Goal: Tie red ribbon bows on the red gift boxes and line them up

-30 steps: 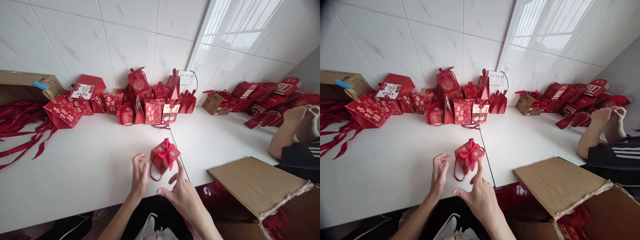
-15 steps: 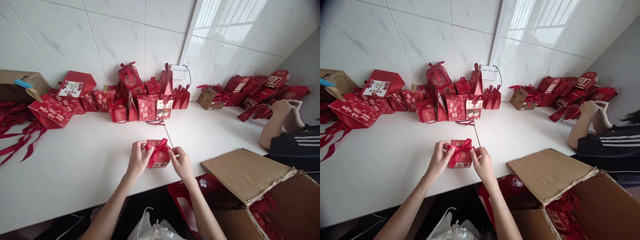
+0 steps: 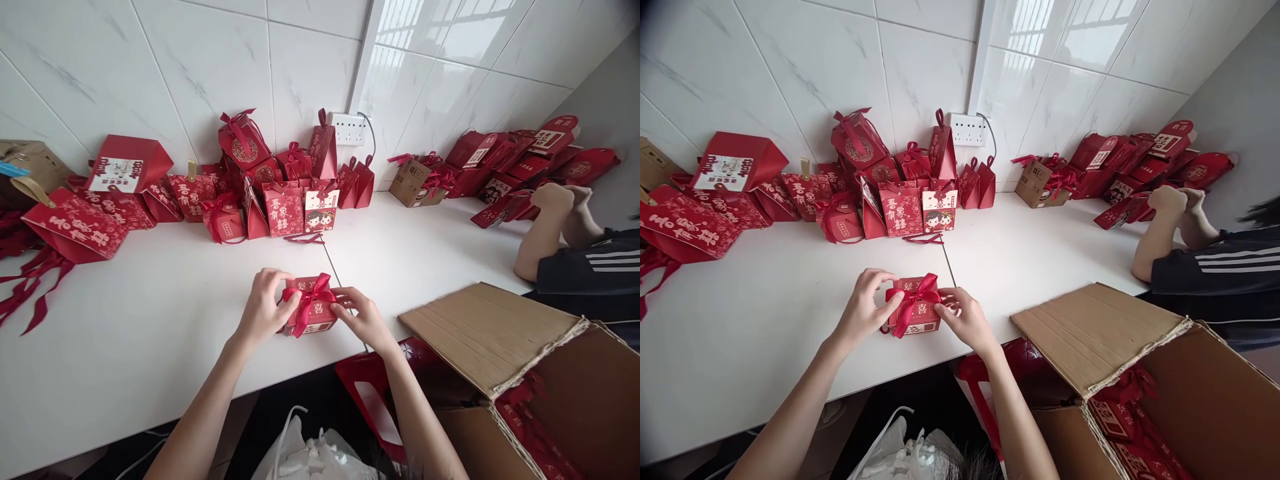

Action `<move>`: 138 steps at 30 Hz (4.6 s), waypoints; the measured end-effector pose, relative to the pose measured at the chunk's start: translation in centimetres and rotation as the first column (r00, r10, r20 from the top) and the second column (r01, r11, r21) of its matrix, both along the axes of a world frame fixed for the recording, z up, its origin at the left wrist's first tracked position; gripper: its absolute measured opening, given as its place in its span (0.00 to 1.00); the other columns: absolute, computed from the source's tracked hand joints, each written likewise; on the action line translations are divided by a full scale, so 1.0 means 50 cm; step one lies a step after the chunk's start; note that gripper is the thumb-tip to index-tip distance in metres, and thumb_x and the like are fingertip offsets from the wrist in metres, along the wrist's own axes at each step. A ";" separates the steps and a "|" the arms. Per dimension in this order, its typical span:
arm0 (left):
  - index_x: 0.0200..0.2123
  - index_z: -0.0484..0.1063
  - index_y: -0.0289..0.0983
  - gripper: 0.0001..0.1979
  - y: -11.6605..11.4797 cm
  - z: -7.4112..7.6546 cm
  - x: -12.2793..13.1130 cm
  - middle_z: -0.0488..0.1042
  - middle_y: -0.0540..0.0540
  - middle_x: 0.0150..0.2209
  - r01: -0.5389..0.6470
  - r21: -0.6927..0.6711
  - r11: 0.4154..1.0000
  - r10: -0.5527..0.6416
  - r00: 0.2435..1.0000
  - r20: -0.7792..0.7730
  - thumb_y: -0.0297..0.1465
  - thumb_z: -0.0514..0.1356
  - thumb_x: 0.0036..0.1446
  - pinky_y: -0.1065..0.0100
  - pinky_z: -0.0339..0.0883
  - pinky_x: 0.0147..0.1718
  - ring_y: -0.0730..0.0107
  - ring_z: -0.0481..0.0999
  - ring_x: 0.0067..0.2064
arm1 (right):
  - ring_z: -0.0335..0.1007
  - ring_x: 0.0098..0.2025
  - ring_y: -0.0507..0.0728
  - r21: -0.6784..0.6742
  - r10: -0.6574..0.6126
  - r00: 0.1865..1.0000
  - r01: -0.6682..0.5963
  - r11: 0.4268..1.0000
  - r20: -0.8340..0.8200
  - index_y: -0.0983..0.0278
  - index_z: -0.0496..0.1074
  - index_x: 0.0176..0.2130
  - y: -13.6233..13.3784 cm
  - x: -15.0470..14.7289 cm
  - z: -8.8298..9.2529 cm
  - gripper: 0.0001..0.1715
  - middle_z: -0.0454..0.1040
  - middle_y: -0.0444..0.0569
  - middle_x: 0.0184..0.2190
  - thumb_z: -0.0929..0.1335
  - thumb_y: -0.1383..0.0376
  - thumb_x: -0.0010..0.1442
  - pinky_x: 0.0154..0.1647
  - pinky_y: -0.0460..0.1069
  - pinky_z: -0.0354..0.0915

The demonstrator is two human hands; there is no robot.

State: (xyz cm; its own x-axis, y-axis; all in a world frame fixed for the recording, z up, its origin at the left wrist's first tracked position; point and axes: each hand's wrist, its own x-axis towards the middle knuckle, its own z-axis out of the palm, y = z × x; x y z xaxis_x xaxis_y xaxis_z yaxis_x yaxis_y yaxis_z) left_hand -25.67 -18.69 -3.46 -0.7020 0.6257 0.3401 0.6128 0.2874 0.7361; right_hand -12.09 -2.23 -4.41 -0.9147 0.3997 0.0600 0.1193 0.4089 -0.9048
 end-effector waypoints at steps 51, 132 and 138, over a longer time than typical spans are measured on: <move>0.30 0.73 0.40 0.06 0.038 0.015 -0.020 0.69 0.44 0.46 0.215 -0.100 0.972 -0.196 0.966 0.170 0.35 0.58 0.52 0.55 0.61 0.54 0.59 0.69 0.51 | 0.64 0.13 0.47 -0.748 0.009 0.998 0.046 0.662 0.070 0.68 0.69 0.32 -0.195 -0.024 -0.038 0.36 0.66 0.40 0.17 0.63 0.37 0.50 0.09 0.41 0.57; 0.35 0.74 0.39 0.07 0.026 0.016 0.164 0.68 0.51 0.26 0.245 0.372 0.895 0.040 0.788 -0.615 0.23 0.63 0.53 0.61 0.65 0.41 0.71 0.67 0.32 | 0.50 0.64 0.65 0.229 -0.021 0.868 0.154 0.961 -0.495 0.51 0.37 0.66 -0.022 0.042 -0.059 0.57 0.51 0.56 0.60 0.73 0.60 0.50 0.61 0.64 0.55; 0.36 0.73 0.36 0.07 0.030 0.055 0.204 0.68 0.52 0.22 0.443 0.355 0.823 -0.020 0.647 -0.762 0.22 0.62 0.53 0.57 0.64 0.45 0.72 0.66 0.30 | 0.52 0.63 0.65 0.323 -0.122 0.750 0.418 0.849 -0.650 0.49 0.42 0.65 -0.037 0.125 -0.012 0.52 0.53 0.54 0.60 0.73 0.64 0.51 0.59 0.65 0.58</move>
